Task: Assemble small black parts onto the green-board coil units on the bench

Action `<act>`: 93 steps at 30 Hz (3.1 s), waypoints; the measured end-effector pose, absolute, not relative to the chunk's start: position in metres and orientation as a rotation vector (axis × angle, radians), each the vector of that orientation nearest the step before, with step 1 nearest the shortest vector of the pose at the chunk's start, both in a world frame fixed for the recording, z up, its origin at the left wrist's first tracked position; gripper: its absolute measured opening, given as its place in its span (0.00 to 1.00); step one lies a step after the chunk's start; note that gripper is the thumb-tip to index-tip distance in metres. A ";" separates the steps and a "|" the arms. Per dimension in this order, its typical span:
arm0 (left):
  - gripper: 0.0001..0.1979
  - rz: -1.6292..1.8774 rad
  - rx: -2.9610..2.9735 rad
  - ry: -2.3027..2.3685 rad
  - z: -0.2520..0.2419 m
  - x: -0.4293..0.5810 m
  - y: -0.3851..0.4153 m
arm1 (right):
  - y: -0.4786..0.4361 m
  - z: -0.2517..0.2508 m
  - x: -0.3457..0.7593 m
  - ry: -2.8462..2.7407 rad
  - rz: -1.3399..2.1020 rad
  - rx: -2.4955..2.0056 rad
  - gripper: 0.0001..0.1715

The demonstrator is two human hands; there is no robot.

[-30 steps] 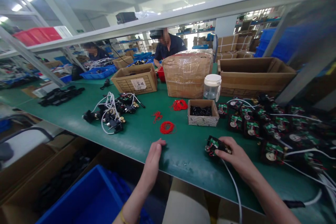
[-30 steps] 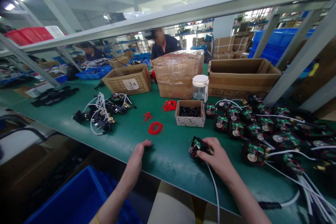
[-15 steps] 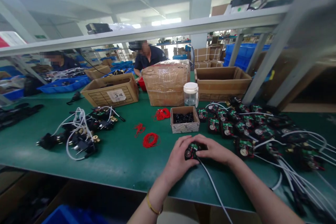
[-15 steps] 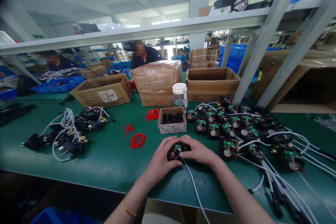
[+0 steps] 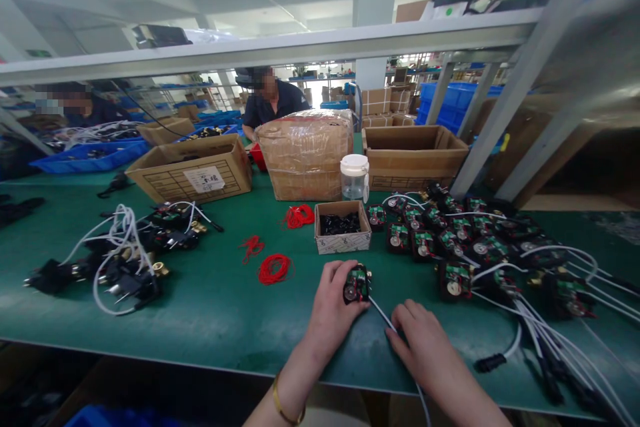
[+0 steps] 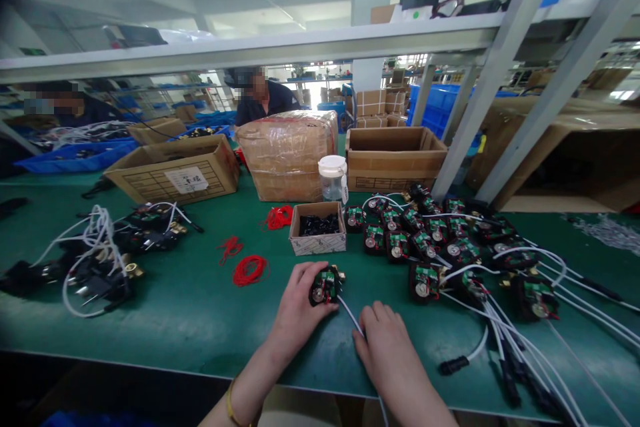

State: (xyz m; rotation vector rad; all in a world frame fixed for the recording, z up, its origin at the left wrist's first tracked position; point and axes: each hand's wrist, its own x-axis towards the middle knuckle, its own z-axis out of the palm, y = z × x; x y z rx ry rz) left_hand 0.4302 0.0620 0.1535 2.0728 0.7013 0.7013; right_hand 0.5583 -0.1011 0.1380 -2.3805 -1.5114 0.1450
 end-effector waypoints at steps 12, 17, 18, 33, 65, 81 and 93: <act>0.39 0.610 2.099 0.618 0.157 0.432 0.053 | -0.075 0.150 0.596 -1.672 -0.435 -2.574 0.09; 0.38 0.599 2.085 0.648 0.155 0.431 0.057 | -0.085 0.139 0.596 -1.654 -0.430 -2.546 0.10; 0.38 0.603 2.081 0.646 0.154 0.432 0.057 | -0.086 0.138 0.597 -1.645 -0.439 -2.544 0.10; 0.52 0.539 1.962 0.661 0.156 0.408 0.049 | -0.101 0.142 0.592 -1.519 -0.330 -2.276 0.12; 0.13 0.302 2.530 1.450 0.179 0.377 0.154 | -0.092 0.157 0.572 -1.334 -0.174 -1.966 0.19; 0.13 0.424 1.506 0.657 0.273 0.357 0.092 | -0.031 0.226 0.537 -1.098 0.862 -1.404 0.23; 0.12 0.281 0.940 0.516 0.254 0.371 0.074 | -0.035 0.222 0.533 -1.016 0.967 -1.319 0.14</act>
